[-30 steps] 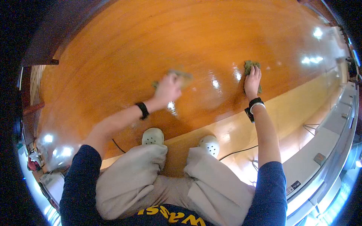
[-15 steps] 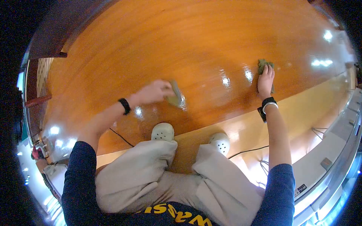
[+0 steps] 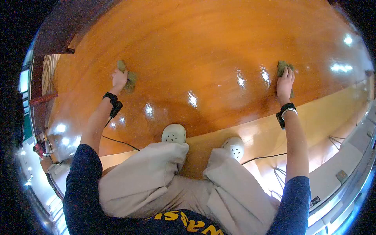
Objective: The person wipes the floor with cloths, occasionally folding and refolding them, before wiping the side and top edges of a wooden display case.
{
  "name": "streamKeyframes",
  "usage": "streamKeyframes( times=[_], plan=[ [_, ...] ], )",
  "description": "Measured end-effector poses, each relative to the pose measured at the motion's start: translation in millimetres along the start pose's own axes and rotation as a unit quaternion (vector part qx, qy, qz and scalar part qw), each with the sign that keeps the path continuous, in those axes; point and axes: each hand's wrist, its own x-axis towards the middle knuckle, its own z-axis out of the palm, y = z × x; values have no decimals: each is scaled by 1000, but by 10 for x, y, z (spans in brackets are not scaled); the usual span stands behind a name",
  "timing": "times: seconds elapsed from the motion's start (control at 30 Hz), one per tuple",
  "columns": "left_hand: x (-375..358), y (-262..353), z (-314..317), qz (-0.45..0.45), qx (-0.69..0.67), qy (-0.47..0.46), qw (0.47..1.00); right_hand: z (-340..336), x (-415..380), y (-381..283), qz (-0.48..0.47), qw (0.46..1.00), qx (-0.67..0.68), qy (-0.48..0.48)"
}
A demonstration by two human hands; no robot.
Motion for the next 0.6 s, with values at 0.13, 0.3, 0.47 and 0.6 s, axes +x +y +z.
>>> streamKeyframes(
  times=[0.13,0.3,0.47,0.6],
  plan=[
    [-796,663,-232,185,-30,-97,977,-1,-6,-9,0,1000,-5,4],
    [-2068,1465,-89,507,-139,-151,837,5,-1,-35,1,1000,-4,6],
    [-2691,1569,252,802,-78,-194,560,-4,9,-32,-8,1000,1,8],
    [-2017,1119,167,819,-121,-222,515,-58,18,130,-47,998,-12,-36]
  ],
)
